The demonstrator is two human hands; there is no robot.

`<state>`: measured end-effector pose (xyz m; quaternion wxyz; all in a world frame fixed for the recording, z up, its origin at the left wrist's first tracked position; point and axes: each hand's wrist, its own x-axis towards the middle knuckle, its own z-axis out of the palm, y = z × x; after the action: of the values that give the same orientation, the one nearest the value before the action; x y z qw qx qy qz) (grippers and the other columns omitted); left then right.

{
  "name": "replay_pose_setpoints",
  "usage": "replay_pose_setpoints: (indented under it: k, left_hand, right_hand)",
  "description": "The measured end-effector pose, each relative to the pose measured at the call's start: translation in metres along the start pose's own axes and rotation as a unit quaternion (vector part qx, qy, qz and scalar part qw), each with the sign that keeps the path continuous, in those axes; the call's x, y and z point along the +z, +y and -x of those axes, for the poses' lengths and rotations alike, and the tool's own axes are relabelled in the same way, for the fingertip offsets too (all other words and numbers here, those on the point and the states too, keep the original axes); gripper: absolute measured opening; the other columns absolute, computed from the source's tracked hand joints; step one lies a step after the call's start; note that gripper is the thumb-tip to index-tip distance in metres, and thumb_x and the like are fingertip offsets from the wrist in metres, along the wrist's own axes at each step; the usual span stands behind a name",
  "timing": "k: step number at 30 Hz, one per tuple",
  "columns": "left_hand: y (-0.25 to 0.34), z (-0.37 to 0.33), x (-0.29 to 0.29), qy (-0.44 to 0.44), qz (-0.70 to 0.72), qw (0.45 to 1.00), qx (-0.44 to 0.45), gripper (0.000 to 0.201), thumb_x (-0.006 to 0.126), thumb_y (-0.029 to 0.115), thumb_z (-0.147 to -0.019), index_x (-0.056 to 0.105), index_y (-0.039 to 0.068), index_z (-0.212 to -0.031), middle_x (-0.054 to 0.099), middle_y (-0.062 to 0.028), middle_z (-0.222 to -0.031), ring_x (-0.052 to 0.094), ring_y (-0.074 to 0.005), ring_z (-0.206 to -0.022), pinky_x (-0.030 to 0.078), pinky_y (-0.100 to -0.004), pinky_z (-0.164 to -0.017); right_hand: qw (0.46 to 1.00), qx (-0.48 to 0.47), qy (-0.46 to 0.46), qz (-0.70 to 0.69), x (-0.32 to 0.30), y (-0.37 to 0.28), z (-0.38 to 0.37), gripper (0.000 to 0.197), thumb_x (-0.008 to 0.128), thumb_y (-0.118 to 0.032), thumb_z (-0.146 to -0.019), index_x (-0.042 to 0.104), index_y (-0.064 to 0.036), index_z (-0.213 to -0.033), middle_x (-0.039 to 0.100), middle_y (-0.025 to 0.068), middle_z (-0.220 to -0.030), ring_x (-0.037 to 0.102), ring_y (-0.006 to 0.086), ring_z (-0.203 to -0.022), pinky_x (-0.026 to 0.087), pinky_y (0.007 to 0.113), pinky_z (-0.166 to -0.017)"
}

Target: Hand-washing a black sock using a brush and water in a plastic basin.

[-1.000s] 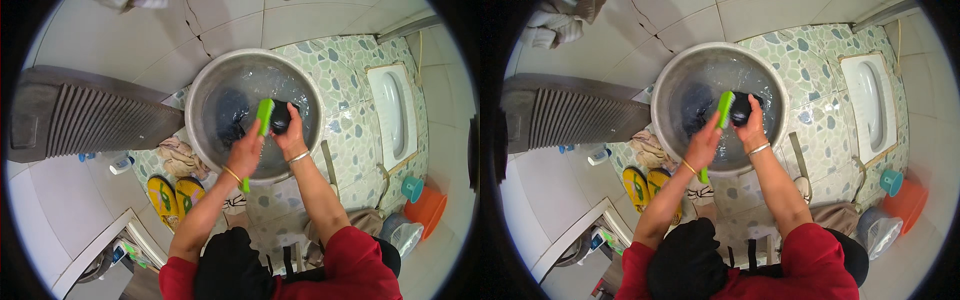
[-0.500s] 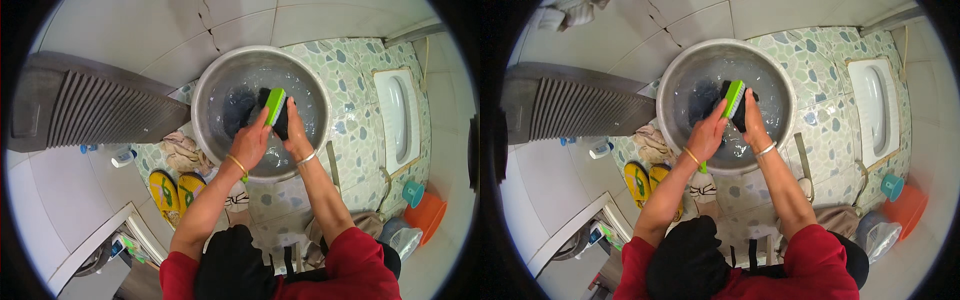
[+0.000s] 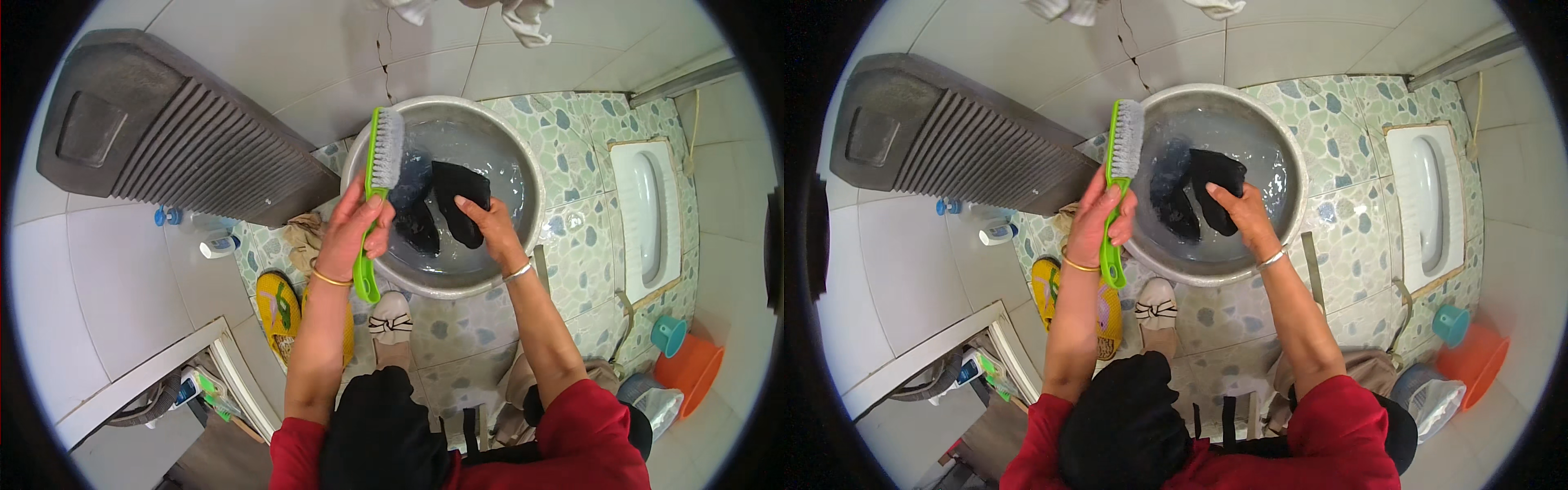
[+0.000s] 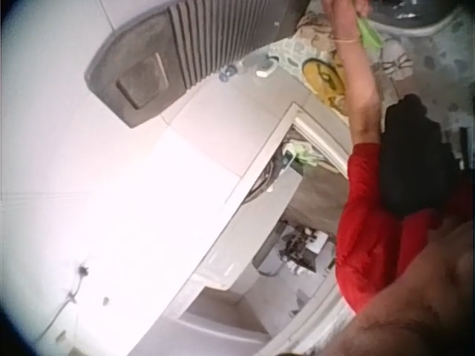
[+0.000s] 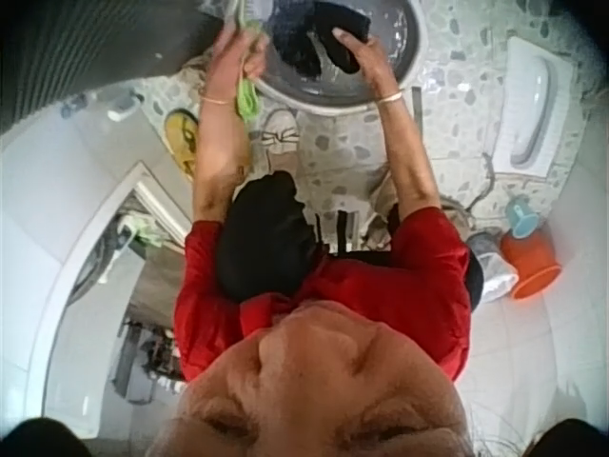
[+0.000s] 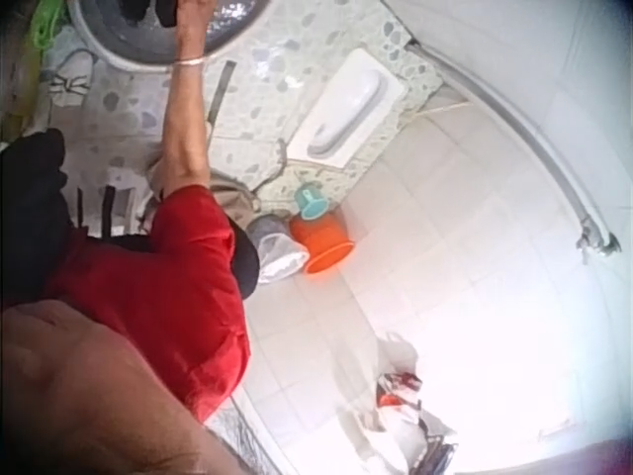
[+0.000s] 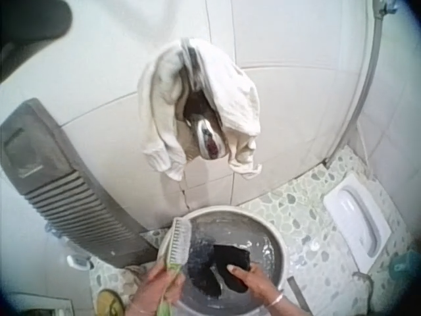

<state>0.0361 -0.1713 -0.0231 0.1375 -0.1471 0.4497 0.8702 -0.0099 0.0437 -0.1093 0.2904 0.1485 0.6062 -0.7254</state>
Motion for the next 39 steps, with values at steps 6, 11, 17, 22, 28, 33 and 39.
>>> replay_pose_setpoints:
  k: [6,11,17,22,28,33,39]
  left_hand:
    - [-0.006,0.024,-0.027,0.139,-0.642,0.667,0.351,0.058,0.050,0.009,-0.083,0.026,0.013,-0.136,0.056,-0.0178,-0.091,0.057,-0.0343,-0.079,0.047,-0.0398,-0.064]
    - [-0.029,0.029,-0.054,0.197,-0.745,0.621,0.142,0.062,0.054,0.012,-0.082,0.025,0.019,-0.137,0.055,-0.0196,-0.088,0.057,-0.0353,-0.076,0.047,-0.0422,-0.062]
    - [-0.034,0.036,-0.060,0.213,-0.760,0.596,0.147,0.063,0.054,0.013,-0.082,0.025,0.019,-0.137,0.054,-0.0170,-0.084,0.057,-0.0340,-0.071,0.047,-0.0430,-0.060]
    - [-0.040,0.064,-0.076,0.244,-0.613,0.707,0.255,0.069,0.056,0.010,-0.078,0.021,0.013,-0.137,0.056,-0.0215,-0.098,0.057,-0.0399,-0.078,0.046,-0.0457,-0.066]
    - [-0.075,0.145,-0.094,0.302,-0.513,0.790,0.146,0.058,0.052,0.009,-0.081,0.025,0.005,-0.132,0.056,-0.0228,-0.100,0.056,-0.0396,-0.085,0.045,-0.0419,-0.071]
    - [-0.090,0.267,-0.124,0.445,-0.431,0.763,0.185,0.023,0.048,0.011,-0.087,0.046,0.002,-0.108,0.053,-0.0050,-0.076,0.052,-0.0150,-0.066,0.043,-0.0283,-0.060]
    - [-0.086,0.364,-0.176,0.614,-0.345,0.691,0.162,0.023,0.052,0.010,-0.082,0.049,-0.001,-0.102,0.050,-0.0048,-0.077,0.045,-0.0140,-0.063,0.041,-0.0273,-0.059]
  right_hand:
    - [0.997,0.019,0.074,0.012,-0.013,0.023,0.000,0.045,0.068,-0.020,-0.074,0.051,0.0059,-0.107,0.061,0.0122,-0.092,0.059,0.0166,-0.082,0.048,0.027,-0.069]
    - [0.974,-0.097,0.176,0.105,-0.010,0.038,-0.011,0.064,0.070,-0.014,-0.070,0.036,0.0082,-0.120,0.054,0.0176,-0.106,0.055,0.0251,-0.093,0.045,0.031,-0.079]
    - [0.822,-0.306,0.243,0.415,0.006,0.026,-0.001,0.064,0.070,-0.014,-0.065,0.041,0.0000,-0.120,0.040,0.0252,-0.120,0.036,0.0369,-0.116,0.028,0.040,-0.100]
    - [0.767,-0.296,0.130,0.554,0.018,0.042,-0.012,0.054,0.071,-0.018,-0.064,0.051,-0.0005,-0.111,0.045,0.0223,-0.118,0.041,0.0359,-0.112,0.031,0.040,-0.097]
    - [0.783,-0.195,0.087,0.585,-0.028,0.050,-0.008,0.053,0.073,-0.033,-0.066,0.055,0.0045,-0.099,0.058,0.0208,-0.095,0.055,0.0341,-0.091,0.042,0.040,-0.082]
    - [0.764,-0.176,0.093,0.614,-0.045,0.093,-0.031,0.051,0.065,-0.021,-0.068,0.047,0.0074,-0.106,0.054,0.0272,-0.099,0.053,0.0407,-0.093,0.041,0.040,-0.084]
    - [0.828,-0.195,0.158,0.501,-0.059,0.105,-0.047,0.043,0.049,-0.007,-0.066,0.046,0.0062,-0.106,0.053,0.0273,-0.102,0.052,0.0398,-0.095,0.039,0.039,-0.086]
